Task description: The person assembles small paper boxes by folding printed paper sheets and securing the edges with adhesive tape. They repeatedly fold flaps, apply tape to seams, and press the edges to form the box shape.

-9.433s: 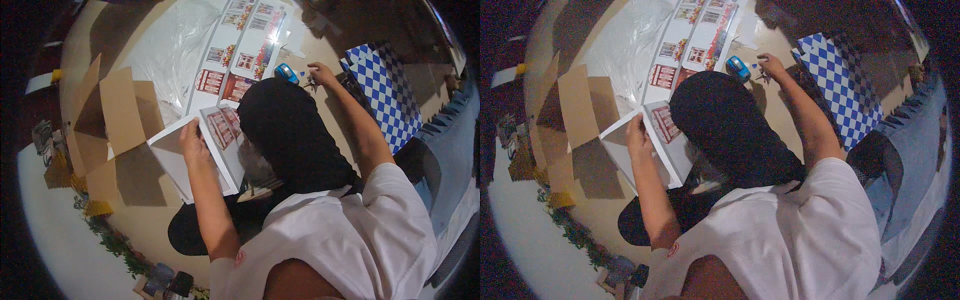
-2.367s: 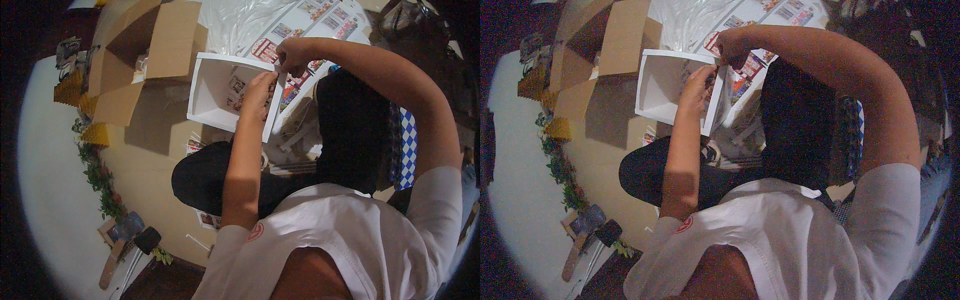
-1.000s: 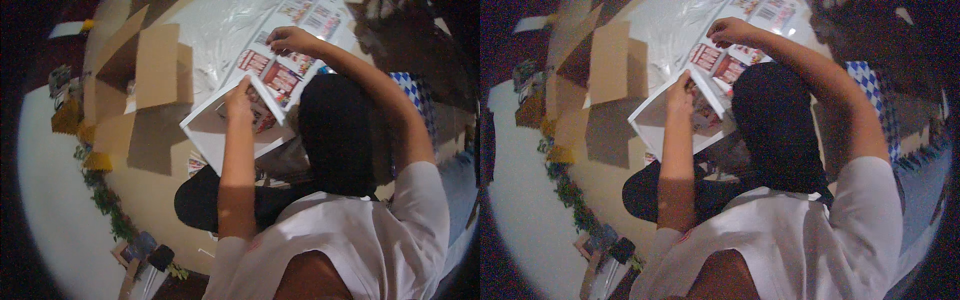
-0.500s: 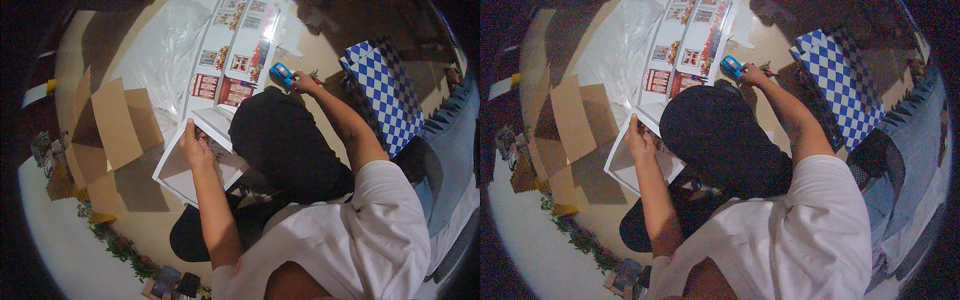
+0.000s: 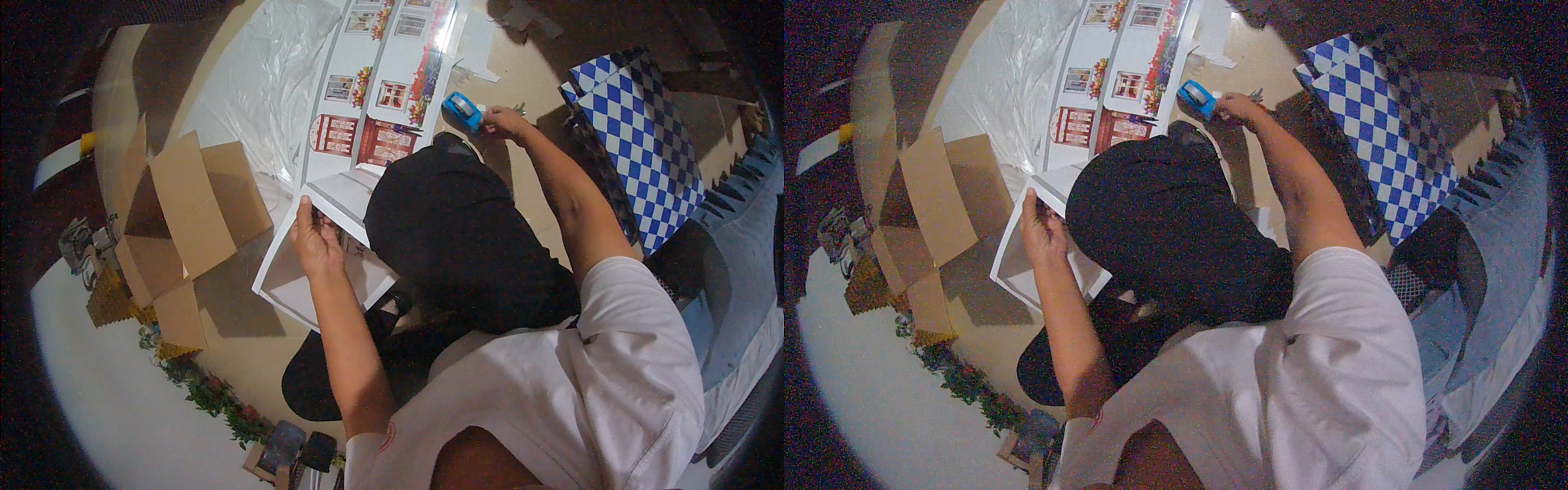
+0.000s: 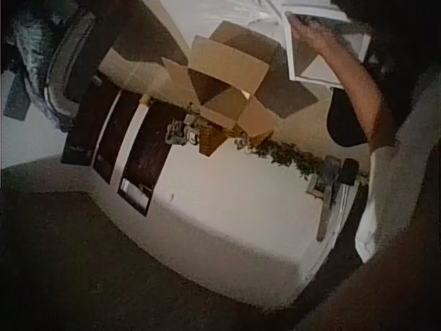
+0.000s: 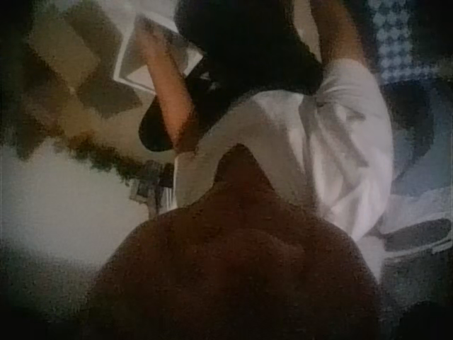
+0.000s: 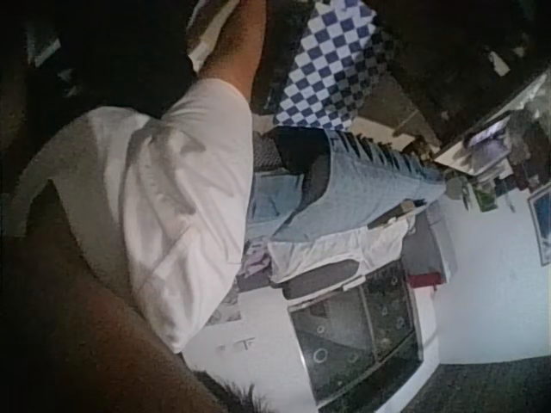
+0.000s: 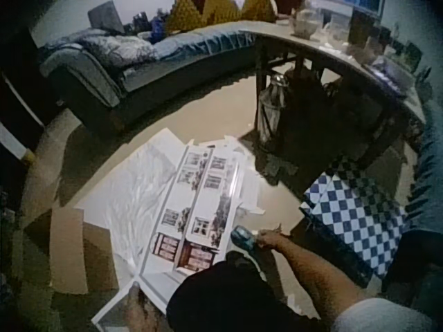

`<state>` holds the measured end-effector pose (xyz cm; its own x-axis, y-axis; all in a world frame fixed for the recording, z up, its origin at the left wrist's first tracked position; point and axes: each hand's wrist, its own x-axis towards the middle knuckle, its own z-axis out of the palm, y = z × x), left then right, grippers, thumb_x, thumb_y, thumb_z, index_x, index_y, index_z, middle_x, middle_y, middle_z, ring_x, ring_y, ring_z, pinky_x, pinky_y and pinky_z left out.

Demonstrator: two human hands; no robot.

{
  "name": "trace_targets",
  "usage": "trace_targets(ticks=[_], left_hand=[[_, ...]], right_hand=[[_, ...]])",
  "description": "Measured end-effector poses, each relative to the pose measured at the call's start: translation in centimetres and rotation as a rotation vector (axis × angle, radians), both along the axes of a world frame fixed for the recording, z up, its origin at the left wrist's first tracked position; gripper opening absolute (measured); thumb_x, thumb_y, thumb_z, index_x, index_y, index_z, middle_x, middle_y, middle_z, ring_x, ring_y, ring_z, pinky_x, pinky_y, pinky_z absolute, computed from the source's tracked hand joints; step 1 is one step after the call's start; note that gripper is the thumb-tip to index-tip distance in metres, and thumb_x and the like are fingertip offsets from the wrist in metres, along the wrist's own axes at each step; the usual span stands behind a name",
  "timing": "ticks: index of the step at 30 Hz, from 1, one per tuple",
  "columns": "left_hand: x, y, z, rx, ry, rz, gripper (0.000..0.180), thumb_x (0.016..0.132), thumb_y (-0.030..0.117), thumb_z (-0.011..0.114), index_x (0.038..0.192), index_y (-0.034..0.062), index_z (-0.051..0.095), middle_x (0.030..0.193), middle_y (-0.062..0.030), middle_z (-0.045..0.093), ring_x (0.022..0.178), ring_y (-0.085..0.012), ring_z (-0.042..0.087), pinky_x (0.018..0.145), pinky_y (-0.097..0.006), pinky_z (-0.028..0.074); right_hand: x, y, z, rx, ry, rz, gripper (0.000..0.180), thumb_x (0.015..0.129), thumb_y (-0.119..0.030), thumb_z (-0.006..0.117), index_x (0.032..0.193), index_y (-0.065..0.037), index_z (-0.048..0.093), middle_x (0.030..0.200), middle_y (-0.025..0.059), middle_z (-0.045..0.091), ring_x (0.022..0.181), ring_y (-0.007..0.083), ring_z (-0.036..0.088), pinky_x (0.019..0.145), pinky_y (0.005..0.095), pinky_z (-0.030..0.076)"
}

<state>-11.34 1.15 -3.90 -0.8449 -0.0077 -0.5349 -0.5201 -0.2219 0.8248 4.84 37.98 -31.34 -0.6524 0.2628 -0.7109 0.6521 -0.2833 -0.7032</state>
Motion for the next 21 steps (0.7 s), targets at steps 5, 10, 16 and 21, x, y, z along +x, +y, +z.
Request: trace_targets(ticks=[5,10,16,21], left_hand=[[-0.2,0.5,-0.1,0.022,0.012,-0.033,0.017,0.084,0.016,0.069,0.088,0.0024,0.060,0.076,-0.0023,0.060,0.063,-0.0097,0.052,0.055,-0.022,0.042],[0.2,0.4,0.9,-0.017,0.001,-0.005,0.017,0.084,0.017,0.070,0.088,0.0028,0.060,0.075,-0.0023,0.059,0.062,-0.0099,0.052,0.054,-0.023,0.042],[0.1,1.3,1.0,0.008,0.001,0.000,0.017,0.083,0.016,0.070,0.088,0.0023,0.060,0.076,-0.0023,0.060,0.062,-0.0105,0.052,0.054,-0.024,0.043],[0.0,1.1,0.6,0.007,0.017,0.008,0.018,0.083,0.014,0.070,0.090,0.0008,0.060,0.079,-0.0037,0.061,0.065,-0.0115,0.055,0.057,-0.024,0.044]], right_hand=[[3.2,0.4,-4.4,0.400,0.400,0.249,0.017,0.079,-0.012,0.062,0.093,-0.003,0.060,0.084,0.0048,0.060,0.072,0.0149,0.059,0.064,0.0267,0.051],[2.7,-1.2,-5.9,0.125,0.124,-0.093,0.013,0.078,-0.010,0.060,0.089,-0.003,0.059,0.080,0.0059,0.058,0.070,0.0160,0.059,0.067,0.0279,0.054],[3.4,-0.8,-9.3,0.307,0.178,-0.005,0.011,0.079,-0.013,0.059,0.084,-0.004,0.061,0.073,0.0060,0.058,0.062,0.0181,0.059,0.059,0.0303,0.053],[1.9,-1.6,-8.2,0.516,-0.118,0.217,0.021,0.077,-0.021,0.060,0.077,-0.001,0.067,0.070,0.0112,0.064,0.065,0.0235,0.063,0.060,0.0353,0.052]])
